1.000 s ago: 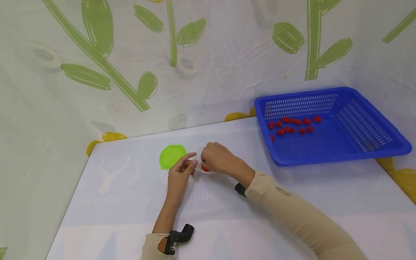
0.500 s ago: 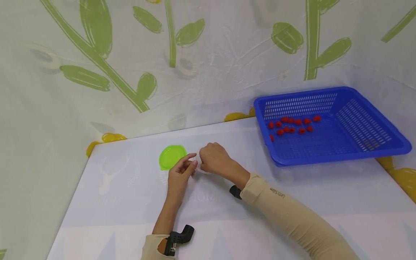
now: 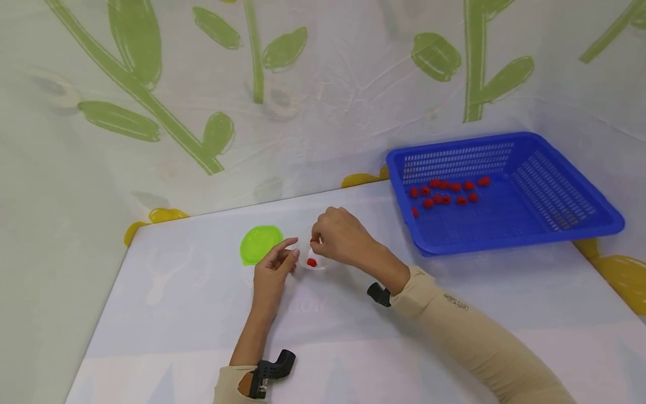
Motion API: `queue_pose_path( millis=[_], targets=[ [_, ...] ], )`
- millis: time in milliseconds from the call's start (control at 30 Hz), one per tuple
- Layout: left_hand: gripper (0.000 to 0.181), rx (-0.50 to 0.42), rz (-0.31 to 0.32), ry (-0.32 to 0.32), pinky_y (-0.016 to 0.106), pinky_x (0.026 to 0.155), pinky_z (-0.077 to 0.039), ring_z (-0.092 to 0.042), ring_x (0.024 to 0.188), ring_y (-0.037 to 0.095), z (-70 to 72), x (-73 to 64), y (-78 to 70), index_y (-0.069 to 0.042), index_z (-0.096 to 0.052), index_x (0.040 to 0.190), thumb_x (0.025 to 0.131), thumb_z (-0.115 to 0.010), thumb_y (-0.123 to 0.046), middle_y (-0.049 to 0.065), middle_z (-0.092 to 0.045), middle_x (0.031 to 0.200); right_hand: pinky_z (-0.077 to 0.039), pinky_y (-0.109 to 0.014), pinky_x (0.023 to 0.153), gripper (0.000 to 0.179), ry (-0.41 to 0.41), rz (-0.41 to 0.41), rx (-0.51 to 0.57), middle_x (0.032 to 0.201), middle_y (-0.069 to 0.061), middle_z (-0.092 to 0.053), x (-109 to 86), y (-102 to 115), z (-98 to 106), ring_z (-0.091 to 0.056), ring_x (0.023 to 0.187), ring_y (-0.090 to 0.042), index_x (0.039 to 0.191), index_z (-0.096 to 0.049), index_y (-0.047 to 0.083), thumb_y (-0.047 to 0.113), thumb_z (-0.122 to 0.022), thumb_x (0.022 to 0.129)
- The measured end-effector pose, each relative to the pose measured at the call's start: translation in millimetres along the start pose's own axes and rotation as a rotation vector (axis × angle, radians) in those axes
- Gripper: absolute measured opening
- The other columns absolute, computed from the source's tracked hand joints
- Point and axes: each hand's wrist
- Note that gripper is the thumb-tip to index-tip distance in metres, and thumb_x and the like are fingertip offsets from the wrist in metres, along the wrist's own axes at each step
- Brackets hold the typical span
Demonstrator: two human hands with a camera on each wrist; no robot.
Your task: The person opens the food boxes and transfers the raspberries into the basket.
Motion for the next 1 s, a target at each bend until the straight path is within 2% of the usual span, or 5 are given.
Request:
queue_pose_path(
  millis=[200,400,733,900,1000],
  targets=[
    [0.033,0.034,-0.013,0.004,0.022,0.066,-0.048,-0.057,0.077,0.019,2.0,-0.3,-0.2,-0.025,-0.072,0.122,0.092,-0.074,-0.038,0.005,-0.063,0.090,-0.036,-0.030,0.064,0.004,-0.037,0.010,0.001,0.063,0.009,-0.047,-16.9,-9,29,-0.043,0.069,-0.014,0.080,-0.077,0.014,0.013,-0.078,0.084],
    [0.035,0.040,-0.010,0.016,0.022,0.066,-0.048,-0.057,0.077,0.020,2.1,-1.5,-0.2,-0.024,-0.071,0.123,0.091,-0.073,-0.040,0.005,-0.064,0.091,-0.036,-0.031,0.065,0.004,-0.042,-0.072,0.044,0.065,0.008,-0.046,-35.2,-23,60,-0.044,0.075,-0.016,0.086,-0.078,0.014,0.017,-0.077,0.088],
    [0.033,0.014,0.013,0.008,0.022,0.066,-0.046,-0.056,0.077,0.020,1.2,-2.6,0.8,-0.029,-0.072,0.120,0.089,-0.075,-0.040,0.007,-0.061,0.090,-0.036,-0.031,0.062,0.003,-0.124,-0.162,0.058,0.067,0.006,-0.047,-62.9,-57,98,-0.044,0.074,-0.015,0.087,-0.078,0.015,0.017,-0.080,0.087],
    [0.033,-0.003,0.035,0.016,0.023,0.068,-0.046,-0.055,0.078,0.019,1.7,-1.1,2.6,-0.024,-0.072,0.123,0.091,-0.075,-0.034,0.006,-0.060,0.090,-0.036,-0.031,0.064,0.002,-0.122,-0.223,0.030,0.070,0.004,-0.049,-75.2,-72,116,-0.045,0.077,-0.016,0.086,-0.078,0.018,0.019,-0.079,0.088],
    [0.033,0.000,0.054,0.019,0.025,0.069,-0.047,-0.055,0.078,0.018,1.4,-1.1,-0.2,-0.019,-0.071,0.125,0.093,-0.074,-0.028,0.005,-0.060,0.090,-0.038,-0.032,0.065,0.002,-0.125,-0.256,-0.006,0.076,0.005,-0.058,-82.0,-82,128,-0.048,0.080,-0.017,0.087,-0.078,0.018,0.019,-0.080,0.087]
  ],
)
Point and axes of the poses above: each hand's wrist, its own x-axis towards the middle knuckle, its own z-axis out of the back of the hand, y = z × x
